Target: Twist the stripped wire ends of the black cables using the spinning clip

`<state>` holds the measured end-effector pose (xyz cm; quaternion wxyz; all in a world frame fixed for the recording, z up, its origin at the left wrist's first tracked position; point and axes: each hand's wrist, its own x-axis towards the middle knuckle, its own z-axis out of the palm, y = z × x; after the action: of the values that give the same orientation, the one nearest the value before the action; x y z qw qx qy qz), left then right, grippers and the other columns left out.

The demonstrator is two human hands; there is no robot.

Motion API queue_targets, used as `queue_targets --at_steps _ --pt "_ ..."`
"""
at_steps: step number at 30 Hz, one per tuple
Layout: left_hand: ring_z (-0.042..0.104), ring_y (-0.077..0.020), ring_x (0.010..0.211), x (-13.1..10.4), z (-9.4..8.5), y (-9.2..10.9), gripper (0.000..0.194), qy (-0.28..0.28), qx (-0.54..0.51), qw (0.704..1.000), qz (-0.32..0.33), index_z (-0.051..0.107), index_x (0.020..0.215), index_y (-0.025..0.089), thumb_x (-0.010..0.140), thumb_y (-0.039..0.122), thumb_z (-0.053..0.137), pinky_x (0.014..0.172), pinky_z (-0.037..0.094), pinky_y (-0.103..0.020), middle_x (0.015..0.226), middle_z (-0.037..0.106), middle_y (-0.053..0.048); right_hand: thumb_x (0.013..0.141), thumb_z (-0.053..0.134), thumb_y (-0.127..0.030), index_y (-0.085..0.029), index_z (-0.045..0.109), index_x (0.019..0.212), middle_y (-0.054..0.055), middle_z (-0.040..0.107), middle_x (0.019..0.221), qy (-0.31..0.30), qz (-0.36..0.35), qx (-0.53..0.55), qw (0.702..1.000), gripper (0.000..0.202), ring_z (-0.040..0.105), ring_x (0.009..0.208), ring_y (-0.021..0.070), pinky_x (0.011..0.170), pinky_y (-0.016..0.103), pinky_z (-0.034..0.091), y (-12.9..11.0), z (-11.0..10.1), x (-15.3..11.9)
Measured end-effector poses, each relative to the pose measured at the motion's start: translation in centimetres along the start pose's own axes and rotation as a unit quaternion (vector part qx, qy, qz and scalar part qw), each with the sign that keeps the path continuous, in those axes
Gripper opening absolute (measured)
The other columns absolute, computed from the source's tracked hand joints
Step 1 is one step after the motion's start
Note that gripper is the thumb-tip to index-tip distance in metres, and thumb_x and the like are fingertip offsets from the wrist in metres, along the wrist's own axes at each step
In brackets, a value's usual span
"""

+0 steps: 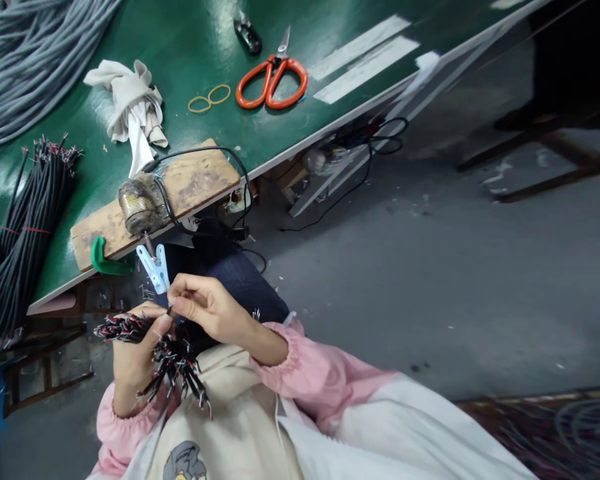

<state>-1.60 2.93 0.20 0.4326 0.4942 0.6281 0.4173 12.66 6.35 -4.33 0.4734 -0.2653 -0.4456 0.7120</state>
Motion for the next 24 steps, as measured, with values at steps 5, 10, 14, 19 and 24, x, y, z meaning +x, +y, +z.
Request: queue_targets --at_steps 5,10,14,19,24 --pt "0.065 -0.0166 0.051 0.0 0.1 0.8 0.010 0.024 0.015 0.999 0.019 0.077 0.056 0.023 0.064 0.027 0.083 0.052 0.054 -0.027 0.055 0.072 -0.002 0.073 0.074 -0.068 -0.018 0.060 0.071 -0.005 0.049 0.063 0.085 0.029 0.035 0.995 0.052 0.043 0.059 0.0098 0.057 0.025 0.038 -0.5 -0.6 2.3" --pt "0.066 -0.0171 0.052 0.0 0.1 1.2 0.011 0.067 0.038 0.996 0.036 0.077 0.057 0.024 0.064 0.031 0.084 0.052 0.055 -0.027 0.056 0.072 -0.001 0.064 0.078 -0.070 -0.017 0.063 0.059 -0.004 0.052 0.056 0.066 0.047 0.035 0.996 0.055 0.042 0.053 0.0085 0.053 0.025 0.037 -2.0 0.2 5.0" --pt "0.067 -0.0173 0.055 0.2 0.2 1.1 0.007 0.071 0.029 0.997 0.033 0.079 0.062 0.023 0.066 0.028 0.082 0.056 0.056 -0.028 0.060 0.073 -0.001 0.064 0.079 -0.067 -0.016 0.066 0.059 -0.003 0.056 0.057 0.038 0.087 0.137 0.986 0.053 0.044 0.050 0.0077 0.048 0.023 0.038 -2.0 1.0 5.4" --pt "0.065 -0.0163 0.054 0.7 0.5 0.9 0.004 0.071 0.000 0.997 0.031 0.079 0.062 0.022 0.065 0.024 0.081 0.055 0.055 -0.027 0.060 0.073 -0.001 0.065 0.081 -0.066 -0.015 0.069 0.063 -0.002 0.058 0.058 0.004 0.112 0.237 0.965 0.053 0.049 0.051 0.0084 0.049 0.022 0.041 -1.0 1.2 4.9" --pt "0.066 -0.0157 0.052 1.0 0.9 1.4 0.005 0.076 -0.013 0.996 0.039 0.079 0.060 0.023 0.062 0.019 0.081 0.053 0.055 -0.026 0.058 0.072 0.000 0.070 0.076 -0.070 -0.014 0.071 0.067 0.002 0.063 0.060 0.021 0.138 0.266 0.954 0.056 0.054 0.056 0.0107 0.055 0.023 0.044 0.5 0.8 4.3"
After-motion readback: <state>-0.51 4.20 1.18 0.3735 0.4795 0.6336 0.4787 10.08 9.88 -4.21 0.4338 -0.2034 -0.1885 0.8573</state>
